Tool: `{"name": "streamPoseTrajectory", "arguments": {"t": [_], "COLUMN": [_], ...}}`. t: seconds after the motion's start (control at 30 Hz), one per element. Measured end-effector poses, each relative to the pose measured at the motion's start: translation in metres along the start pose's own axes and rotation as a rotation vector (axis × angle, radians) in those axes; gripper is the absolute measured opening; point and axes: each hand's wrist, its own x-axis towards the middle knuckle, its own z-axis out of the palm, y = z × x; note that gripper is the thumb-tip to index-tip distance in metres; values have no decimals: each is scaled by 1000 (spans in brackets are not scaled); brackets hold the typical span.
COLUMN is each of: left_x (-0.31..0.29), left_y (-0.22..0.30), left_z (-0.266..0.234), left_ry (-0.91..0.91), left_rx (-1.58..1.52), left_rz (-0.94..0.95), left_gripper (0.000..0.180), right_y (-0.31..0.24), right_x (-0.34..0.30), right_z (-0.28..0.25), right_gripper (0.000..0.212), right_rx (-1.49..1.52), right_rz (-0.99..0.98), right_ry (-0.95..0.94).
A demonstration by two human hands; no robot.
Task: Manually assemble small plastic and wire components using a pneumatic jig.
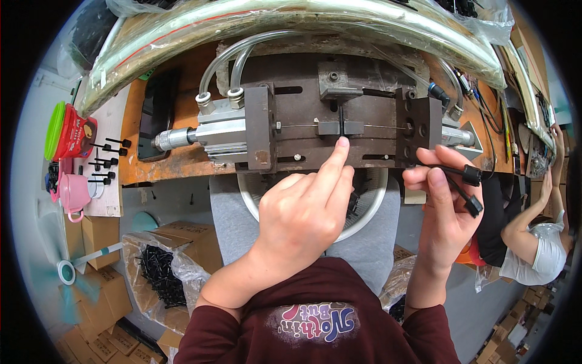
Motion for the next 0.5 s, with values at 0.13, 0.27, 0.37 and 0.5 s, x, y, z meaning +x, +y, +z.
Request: {"name": "streamPoseTrajectory", "arguments": {"t": [0.13,0.27,0.37,0.5], "left_x": [9,12,11,9], "left_y": [0,1,-4,4], "left_z": [-4,-8,-7,-27], "left_ry": [-72,-99,-52,-127], "left_rx": [66,66,-66,-789], "left_rz": [-22,-36,-30,-229], "left_gripper": [28,28,31,41], "right_y": [4,2,7,14], "right_x": [-1,-4,-4,-5], "right_z": [-6,-10,-8,-6], "right_gripper": [15,20,22,30], "right_rx": [-85,-412,-676,-817], "right_rz": [-103,-245,-498,-721], "right_ry": [-87,-101,-69,-176]}}
